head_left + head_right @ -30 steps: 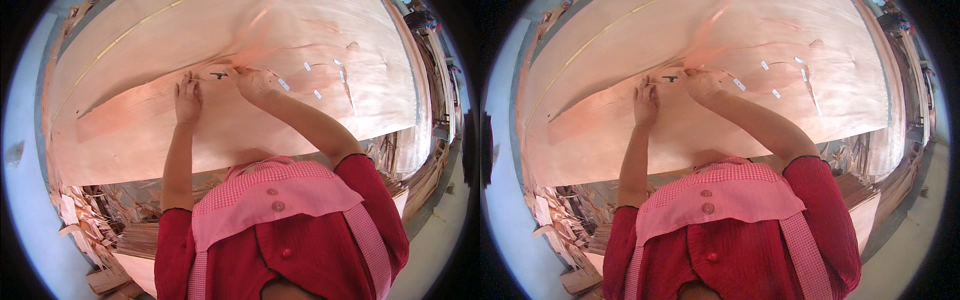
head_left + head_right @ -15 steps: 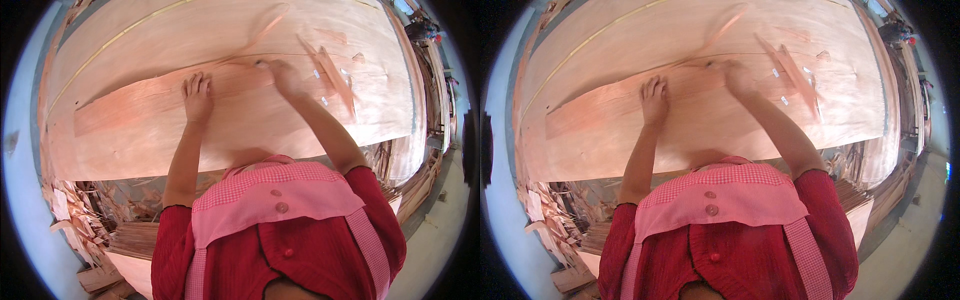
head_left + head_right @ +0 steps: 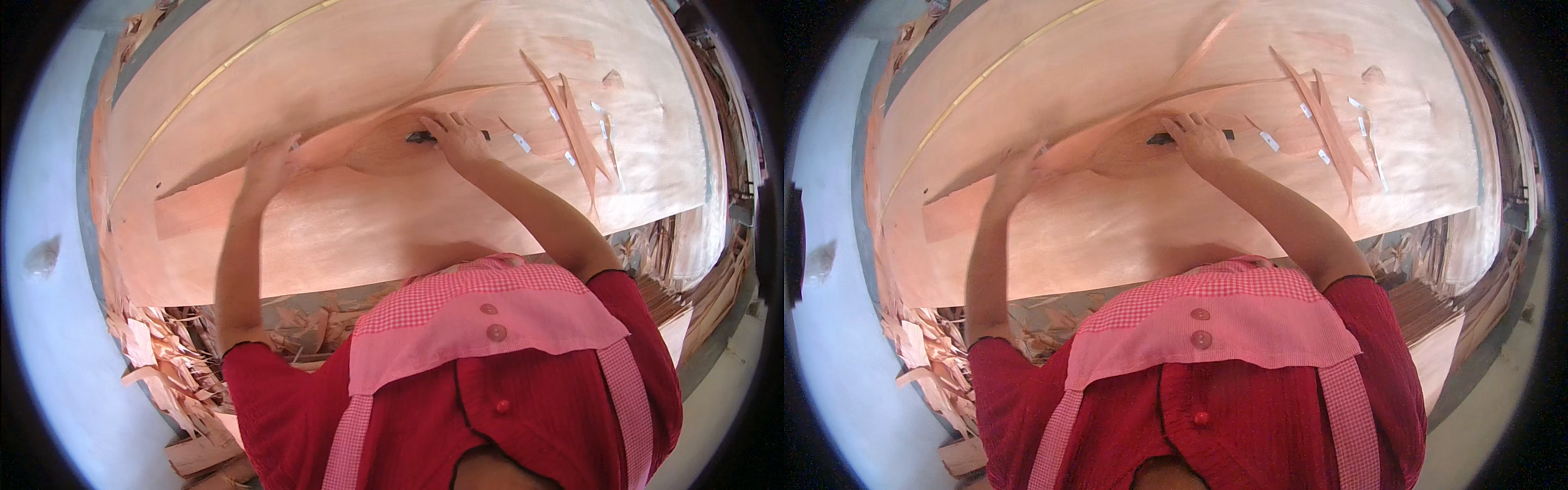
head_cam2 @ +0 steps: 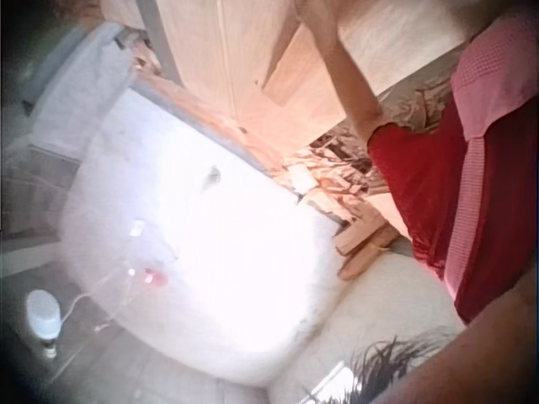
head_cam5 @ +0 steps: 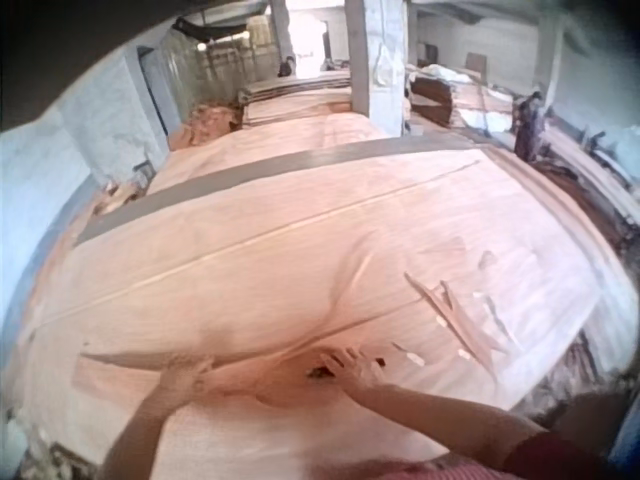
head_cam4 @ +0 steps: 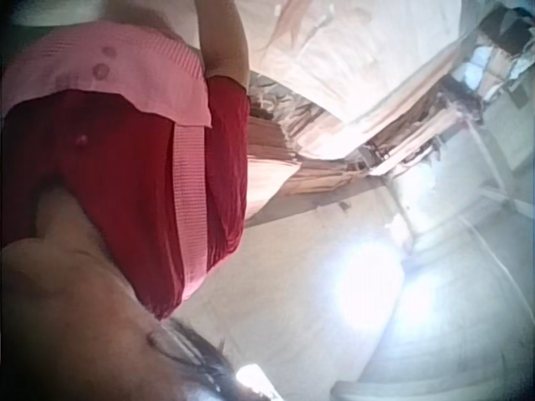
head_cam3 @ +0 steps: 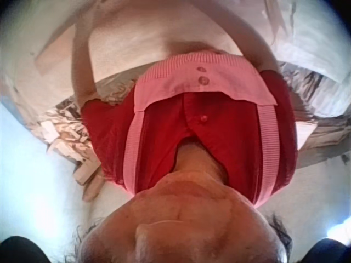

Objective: The person uses a knife to trim and cut strips of wood veneer on a workbench, then applies small pieces of white tape to secure the sections of veneer.

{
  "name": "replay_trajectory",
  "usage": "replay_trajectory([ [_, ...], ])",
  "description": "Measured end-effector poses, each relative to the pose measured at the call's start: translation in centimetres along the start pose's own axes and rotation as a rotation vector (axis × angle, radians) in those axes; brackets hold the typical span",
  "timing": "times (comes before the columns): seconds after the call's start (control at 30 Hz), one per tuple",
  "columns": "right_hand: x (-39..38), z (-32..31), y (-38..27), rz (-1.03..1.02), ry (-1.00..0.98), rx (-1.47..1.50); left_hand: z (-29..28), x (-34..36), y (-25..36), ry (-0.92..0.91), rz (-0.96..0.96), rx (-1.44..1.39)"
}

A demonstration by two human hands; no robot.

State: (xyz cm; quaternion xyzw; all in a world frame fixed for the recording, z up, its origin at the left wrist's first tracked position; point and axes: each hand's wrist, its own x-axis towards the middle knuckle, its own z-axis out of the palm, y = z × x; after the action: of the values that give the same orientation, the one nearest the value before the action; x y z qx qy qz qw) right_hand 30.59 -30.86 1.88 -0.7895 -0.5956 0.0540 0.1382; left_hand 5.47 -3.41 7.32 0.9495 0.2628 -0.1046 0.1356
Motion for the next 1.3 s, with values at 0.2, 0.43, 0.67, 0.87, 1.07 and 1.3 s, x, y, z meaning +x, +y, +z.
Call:
replay_trajectory([
  [0.2, 0.3, -1.7, -0.3, -0.015, 0.113, 0.048, -13.8, 2.4, -10.8, 0.539, 0.052, 0.249],
  [0.43, -8.7, -7.8, 9.4, 0.456, 0.329, 0.186, -7.0, 6.4, -1.6, 0.917, 0.196, 0.196],
  [0.67, -13.5, -7.1, 11.2, 0.378, 0.267, 0.049, -0.2, 5.1, 17.5, 0.577, 0.476, 0.076],
  [0.87, -20.0, -12.7, 13.1, 0.411, -0.336, 0.632, 2.2, 1.7, 29.2, 0.456, 0.839, -0.266],
  [1.07, -13.6, -14.8, 28.3, 1.078, 0.315, -0.021, 7.5, 7.7, 41.2, 0.209, 0.847, -0.333],
  [1.3, -9.2, -13.1, 33.1, 0.824, -0.422, -0.136, 10.9, 13.7, 47.7, -0.035, 0.488, 0.129],
])
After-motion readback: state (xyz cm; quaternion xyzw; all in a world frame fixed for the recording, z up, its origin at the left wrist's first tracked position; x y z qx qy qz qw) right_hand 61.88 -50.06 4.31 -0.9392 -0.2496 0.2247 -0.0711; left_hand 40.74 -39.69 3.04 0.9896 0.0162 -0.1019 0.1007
